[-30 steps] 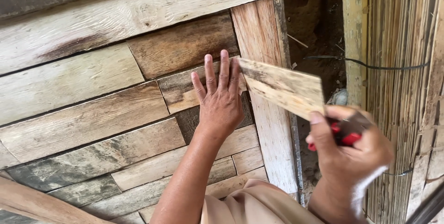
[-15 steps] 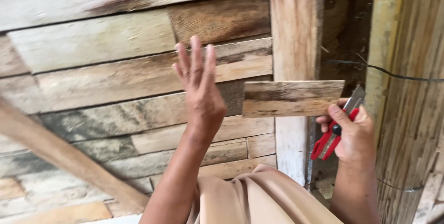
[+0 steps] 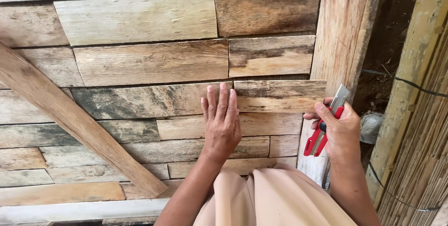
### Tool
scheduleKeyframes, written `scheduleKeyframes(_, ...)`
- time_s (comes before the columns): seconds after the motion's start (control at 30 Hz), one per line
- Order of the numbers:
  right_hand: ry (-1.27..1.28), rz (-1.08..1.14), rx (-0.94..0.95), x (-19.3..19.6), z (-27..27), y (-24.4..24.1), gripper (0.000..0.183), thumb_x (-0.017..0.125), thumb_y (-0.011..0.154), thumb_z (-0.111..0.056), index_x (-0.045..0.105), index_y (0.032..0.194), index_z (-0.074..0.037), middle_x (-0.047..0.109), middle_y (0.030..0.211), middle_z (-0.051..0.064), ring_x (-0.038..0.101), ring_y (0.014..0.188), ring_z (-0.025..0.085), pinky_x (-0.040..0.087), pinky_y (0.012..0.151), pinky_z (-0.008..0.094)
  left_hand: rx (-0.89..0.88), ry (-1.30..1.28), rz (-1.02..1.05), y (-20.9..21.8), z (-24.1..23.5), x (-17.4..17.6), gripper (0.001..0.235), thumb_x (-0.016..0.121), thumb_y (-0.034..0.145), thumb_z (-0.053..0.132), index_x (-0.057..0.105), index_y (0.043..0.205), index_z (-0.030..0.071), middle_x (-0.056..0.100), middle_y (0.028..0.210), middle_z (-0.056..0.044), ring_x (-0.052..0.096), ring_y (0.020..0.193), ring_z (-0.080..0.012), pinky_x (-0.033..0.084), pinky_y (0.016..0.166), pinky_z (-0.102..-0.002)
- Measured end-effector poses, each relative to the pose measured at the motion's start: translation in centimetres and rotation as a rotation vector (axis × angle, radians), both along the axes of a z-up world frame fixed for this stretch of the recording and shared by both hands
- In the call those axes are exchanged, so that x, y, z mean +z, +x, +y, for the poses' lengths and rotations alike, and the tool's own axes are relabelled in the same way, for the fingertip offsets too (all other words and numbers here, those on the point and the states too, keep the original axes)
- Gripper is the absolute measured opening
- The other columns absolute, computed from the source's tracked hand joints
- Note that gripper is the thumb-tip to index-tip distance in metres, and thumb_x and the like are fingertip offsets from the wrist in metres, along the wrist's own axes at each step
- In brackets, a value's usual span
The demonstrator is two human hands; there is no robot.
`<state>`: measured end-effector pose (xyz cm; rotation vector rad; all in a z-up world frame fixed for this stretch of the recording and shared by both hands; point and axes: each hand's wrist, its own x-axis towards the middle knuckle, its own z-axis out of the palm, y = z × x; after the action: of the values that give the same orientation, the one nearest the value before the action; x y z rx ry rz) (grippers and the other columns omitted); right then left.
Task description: The person selects wooden planks from a pile, positions them on a wall surface, and secures them using a red staple gun. The person repeatedly picks planks, aligns them, and staples them in place to build up a wooden wall panel.
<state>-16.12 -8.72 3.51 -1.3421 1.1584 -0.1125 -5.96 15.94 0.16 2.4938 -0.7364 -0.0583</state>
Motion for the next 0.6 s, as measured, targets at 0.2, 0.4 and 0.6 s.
scheduleKeyframes(0.2,-0.068,0.037,0.035,-0.4,0.2,0.4,0.023,0.073,0.1,-0.011,0.058,0.114,0.0,0.062,0.076,0.009,0.072,0.065,0.024,0.056,0.048,0.028,-0.011,0.055,-0.078,0.2,-0.1,-0.2,0.054,0.055,0.098,0.019,0.049,0.152,0.02,0.03,0.166,-0.01,0.013,0.155,-0.0422,0.0,0.124,-0.052)
scheduleKeyframes(0.4,-0.369,0.131,0.128,1.8,1.3,2.4,0.029,0.079,0.091,-0.002,0.066,0.115,0.007,0.07,0.088,0.02,0.066,0.054,0.02,0.058,0.049,0.032,-0.016,0.056,-0.138,0.5,-0.3,-0.1,0.051,0.057,0.096,0.018,0.055,0.148,0.018,0.036,0.164,-0.005,0.016,0.153,-0.0424,0.001,0.125,-0.052)
scheduleKeyframes(0.6,-0.514,0.15,0.227,1.8,1.5,2.6,0.025,0.082,0.091,-0.005,0.07,0.11,0.006,0.067,0.091,0.017,0.067,0.055,0.019,0.06,0.05,0.032,-0.021,0.038,-0.158,0.5,-0.4,-0.5,0.047,0.059,0.095,0.016,0.061,0.142,0.013,0.045,0.159,-0.003,0.025,0.15,-0.046,0.006,0.125,-0.055)
